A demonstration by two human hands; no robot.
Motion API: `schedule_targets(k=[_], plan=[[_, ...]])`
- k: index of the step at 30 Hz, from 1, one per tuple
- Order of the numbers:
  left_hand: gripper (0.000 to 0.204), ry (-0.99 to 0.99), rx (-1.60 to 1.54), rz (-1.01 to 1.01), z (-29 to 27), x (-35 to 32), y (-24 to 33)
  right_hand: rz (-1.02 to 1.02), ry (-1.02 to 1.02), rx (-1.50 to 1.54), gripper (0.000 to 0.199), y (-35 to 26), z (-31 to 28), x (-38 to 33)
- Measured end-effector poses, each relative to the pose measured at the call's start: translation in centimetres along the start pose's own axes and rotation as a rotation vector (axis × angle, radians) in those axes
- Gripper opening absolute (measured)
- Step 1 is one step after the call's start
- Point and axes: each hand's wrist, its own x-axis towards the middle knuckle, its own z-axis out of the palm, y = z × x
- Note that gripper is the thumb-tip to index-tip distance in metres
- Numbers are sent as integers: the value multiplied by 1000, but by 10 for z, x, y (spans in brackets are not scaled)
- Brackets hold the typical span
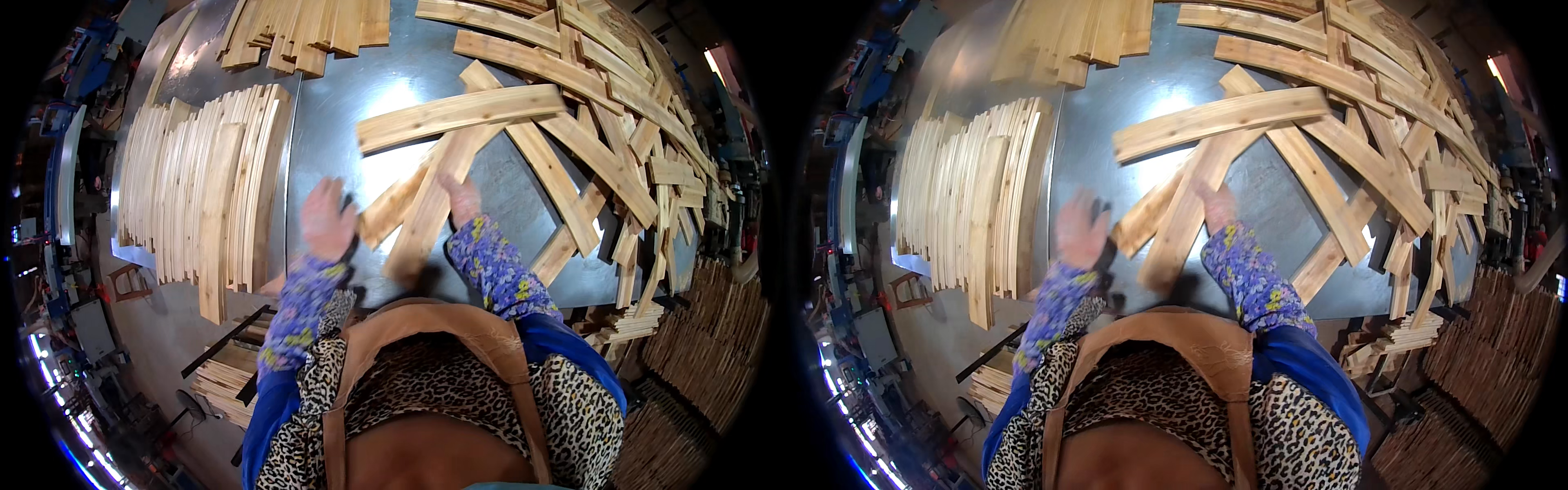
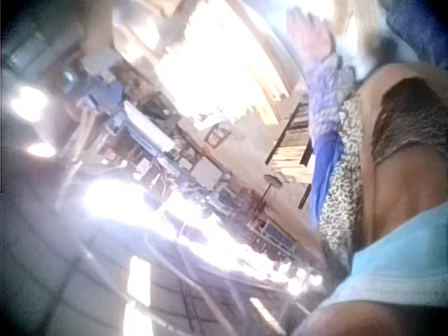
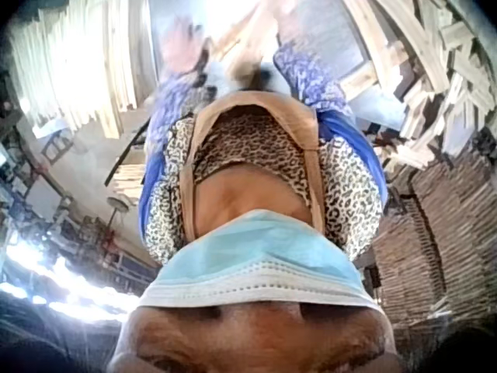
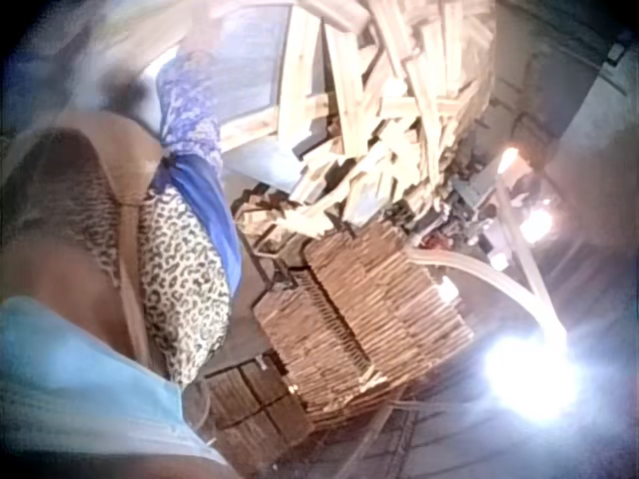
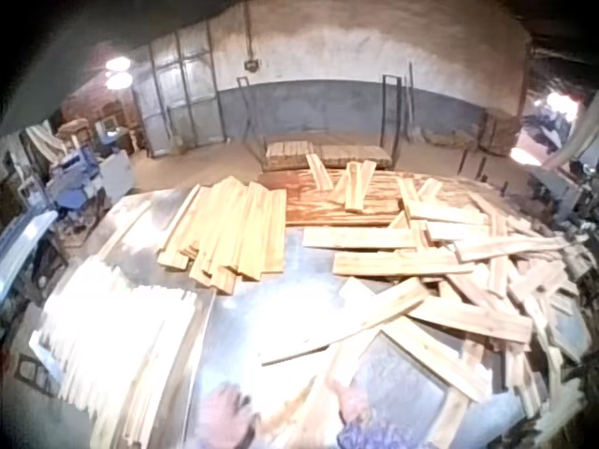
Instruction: The person sorts and stacks wooden planks on a metal table. They pick up individual planks from a scattered pile, inspect them, and place them into a neat, aligned stack. The person occasionally lifts the entire stack to adjust its position on the table.
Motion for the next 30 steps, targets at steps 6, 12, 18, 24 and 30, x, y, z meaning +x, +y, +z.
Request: schedule_targets(k=[6,12,18,24,30], plan=[[88,-16,413,177,53,94,-16,27,-118,-622,62,-6,64,-69],[84,-860,-163,-407,-14,125,3,-7,-69,-844,78,-7,66,-66],[83,-588,-453,-316,-23,-26,-22,-107,-224,-671,65,-40,173,-107],[59,-473,-1079,-829,-26,-54,-89,-224,94,-1658,100,-23,189,-82],[79,-460,-1089,-1318,-62,-51,-113,-274,296,-1284,110,2,185,-58]])
